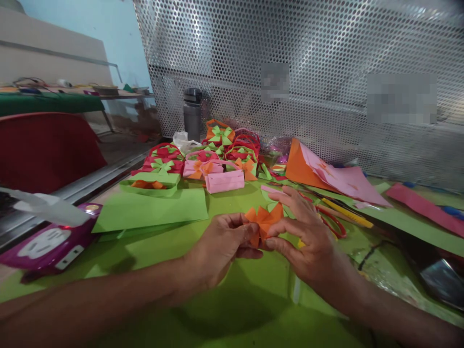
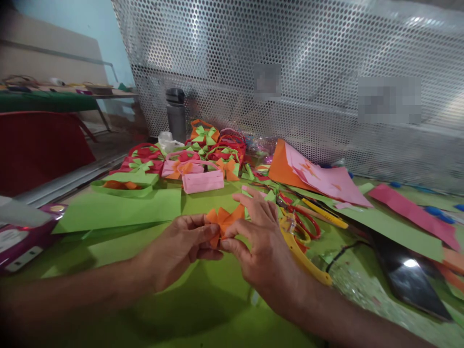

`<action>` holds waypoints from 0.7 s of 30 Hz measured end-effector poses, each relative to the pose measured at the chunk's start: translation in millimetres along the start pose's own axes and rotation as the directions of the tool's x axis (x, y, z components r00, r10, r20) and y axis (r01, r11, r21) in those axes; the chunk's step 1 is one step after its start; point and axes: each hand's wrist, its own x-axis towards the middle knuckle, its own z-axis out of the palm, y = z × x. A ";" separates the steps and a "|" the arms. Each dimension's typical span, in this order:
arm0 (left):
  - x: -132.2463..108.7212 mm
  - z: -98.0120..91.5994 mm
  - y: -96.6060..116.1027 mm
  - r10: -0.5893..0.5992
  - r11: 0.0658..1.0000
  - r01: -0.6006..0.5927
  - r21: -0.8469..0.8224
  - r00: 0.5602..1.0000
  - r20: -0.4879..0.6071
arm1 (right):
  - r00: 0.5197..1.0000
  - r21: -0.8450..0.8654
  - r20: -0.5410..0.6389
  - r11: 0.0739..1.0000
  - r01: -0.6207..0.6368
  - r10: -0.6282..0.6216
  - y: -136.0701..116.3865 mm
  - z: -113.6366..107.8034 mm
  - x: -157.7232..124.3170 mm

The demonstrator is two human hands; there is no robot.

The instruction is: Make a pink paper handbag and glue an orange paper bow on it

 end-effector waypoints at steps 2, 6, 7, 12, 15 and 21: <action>-0.9 0.4 -1.0 0.001 1.000 -0.001 0.004 1.000 0.002 | 1.000 -0.043 -0.028 0.999 0.012 -0.013 -1.1 -0.5 -0.6; -1.9 -0.1 -3.5 0.001 1.000 -0.001 0.005 1.000 0.004 | 0.999 -0.070 -0.051 0.998 -0.001 -0.003 -3.2 -1.6 -1.4; -2.0 -0.4 -4.1 0.002 1.000 -0.002 0.003 1.000 0.005 | 0.999 -0.072 -0.046 0.997 0.002 -0.006 -3.5 -1.6 -1.5; -2.0 -1.2 -5.7 0.004 0.999 -0.005 0.033 0.999 0.039 | 0.999 -0.115 -0.022 0.993 0.024 -0.027 -2.7 0.9 -1.9; -2.4 -0.8 -4.9 0.008 1.000 -0.008 0.017 0.999 0.041 | 0.998 -0.135 -0.037 0.990 0.042 -0.047 -1.7 2.1 -2.2; -3.5 -0.2 -4.1 0.005 1.000 -0.006 0.011 0.999 0.032 | 0.999 -0.143 -0.039 0.990 0.017 -0.023 -6.1 -0.6 -2.4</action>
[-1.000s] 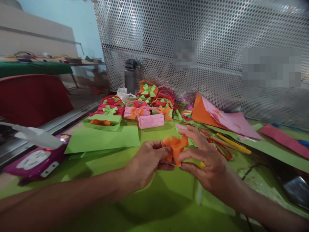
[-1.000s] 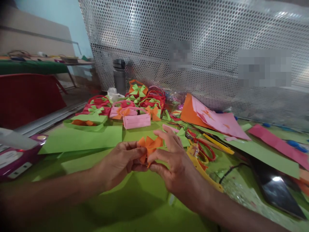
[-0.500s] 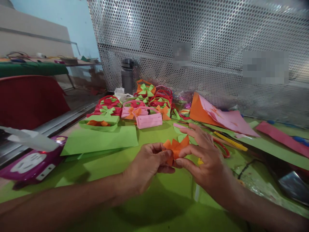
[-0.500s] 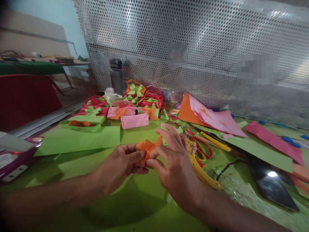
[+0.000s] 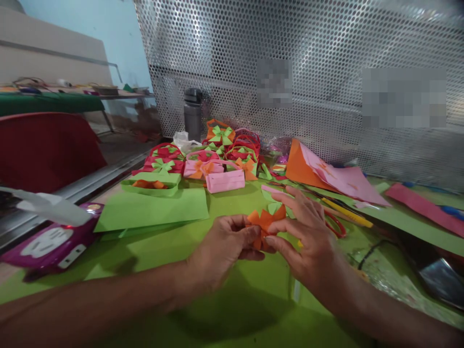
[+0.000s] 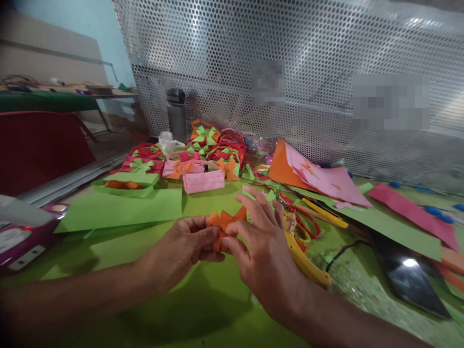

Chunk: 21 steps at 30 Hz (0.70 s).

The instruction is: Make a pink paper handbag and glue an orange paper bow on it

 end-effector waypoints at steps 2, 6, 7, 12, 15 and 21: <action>0.2 -0.3 -0.2 0.007 1.000 -0.007 0.007 1.000 0.010 | 1.000 0.000 0.011 1.000 -0.022 0.022 -1.5 -0.3 -0.2; 0.9 -1.1 -1.0 0.007 1.000 -0.007 0.013 1.000 0.012 | 1.000 -0.011 0.003 1.000 0.013 -0.013 -0.1 3.1 -1.4; 1.0 -1.2 -1.3 0.005 1.000 -0.005 0.011 1.000 0.014 | 1.000 -0.015 0.005 1.000 0.021 -0.021 0.9 4.2 -1.7; 0.3 -0.9 -1.7 -0.010 1.000 0.010 -0.003 1.000 0.024 | 1.000 -0.035 0.024 0.999 0.004 -0.003 3.1 6.1 -2.3; -0.2 0.1 -1.3 -0.015 1.000 0.015 -0.004 1.000 0.022 | 1.000 -0.035 0.025 0.999 0.005 -0.004 2.9 5.9 -2.2; 0.3 -0.4 -1.5 -0.025 1.000 0.025 0.001 0.999 0.033 | 0.999 -0.048 0.041 0.999 0.006 -0.004 3.6 5.5 -2.9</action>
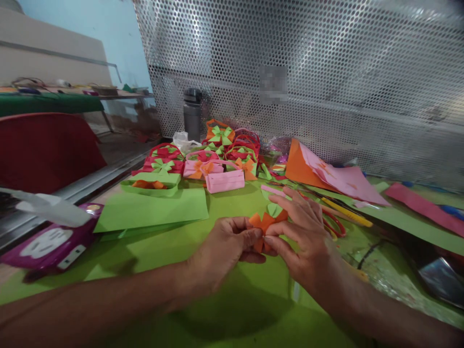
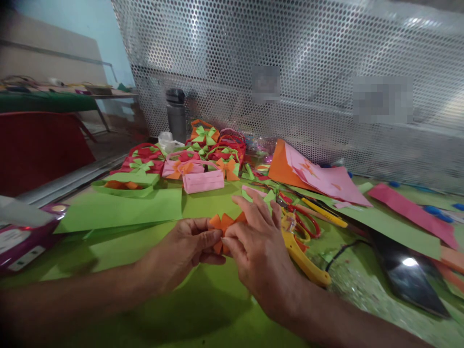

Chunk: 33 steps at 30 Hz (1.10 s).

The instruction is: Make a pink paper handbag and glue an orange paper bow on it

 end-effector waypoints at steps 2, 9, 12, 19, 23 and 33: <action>0.3 -0.6 -0.5 0.006 1.000 -0.006 -0.006 1.000 0.020 | 1.000 -0.007 -0.004 1.000 0.005 -0.005 0.8 -0.1 -0.3; 1.1 0.0 -0.6 0.002 1.000 -0.001 -0.025 1.000 0.029 | 0.999 -0.015 -0.030 0.999 0.036 -0.036 2.1 -0.2 -0.5; 1.7 0.0 -0.2 -0.001 1.000 0.001 -0.020 0.999 0.036 | 1.000 -0.015 -0.016 1.000 0.025 -0.025 1.9 -0.1 -0.7; 2.3 -0.1 1.0 0.005 1.000 -0.005 -0.006 1.000 0.002 | 1.000 0.029 -0.005 0.999 0.019 -0.018 -1.7 -5.9 1.7; 2.5 0.0 3.0 0.001 1.000 -0.001 -0.006 0.999 -0.032 | 1.000 0.043 -0.018 0.999 -0.017 0.018 -6.6 -12.3 3.4; 2.6 -0.6 2.4 0.012 1.000 -0.012 -0.007 1.000 -0.023 | 1.000 0.019 -0.003 1.000 -0.005 0.005 -2.7 -8.2 1.3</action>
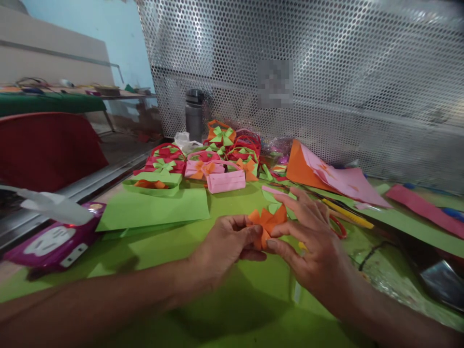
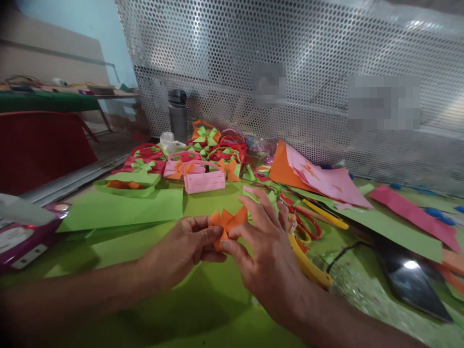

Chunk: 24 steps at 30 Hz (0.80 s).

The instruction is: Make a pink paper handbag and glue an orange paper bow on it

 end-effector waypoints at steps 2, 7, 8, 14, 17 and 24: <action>-0.6 0.1 -0.6 0.000 1.000 0.000 0.001 1.000 0.007 | 1.000 -0.005 -0.007 1.000 0.004 -0.004 0.3 0.9 0.1; -1.2 0.3 -2.3 0.008 1.000 -0.008 0.004 1.000 0.025 | 1.000 -0.010 -0.010 1.000 0.003 -0.003 1.0 3.6 -0.6; -1.1 0.3 -2.7 0.013 1.000 -0.013 0.004 1.000 0.026 | 1.000 -0.010 -0.007 1.000 0.010 -0.010 1.5 4.2 -0.9; -0.1 0.1 -3.9 0.022 1.000 -0.022 0.009 0.999 0.049 | 0.999 -0.038 0.008 0.999 0.031 -0.031 5.2 7.3 -3.0; -0.1 0.0 -4.7 0.026 1.000 -0.027 0.012 0.998 0.052 | 1.000 -0.041 0.003 0.999 0.030 -0.030 5.4 7.7 -3.0; -0.2 0.5 -6.4 0.028 0.999 -0.029 0.042 0.999 0.034 | 1.000 -0.045 0.002 0.999 -0.015 0.015 -1.7 5.7 -0.4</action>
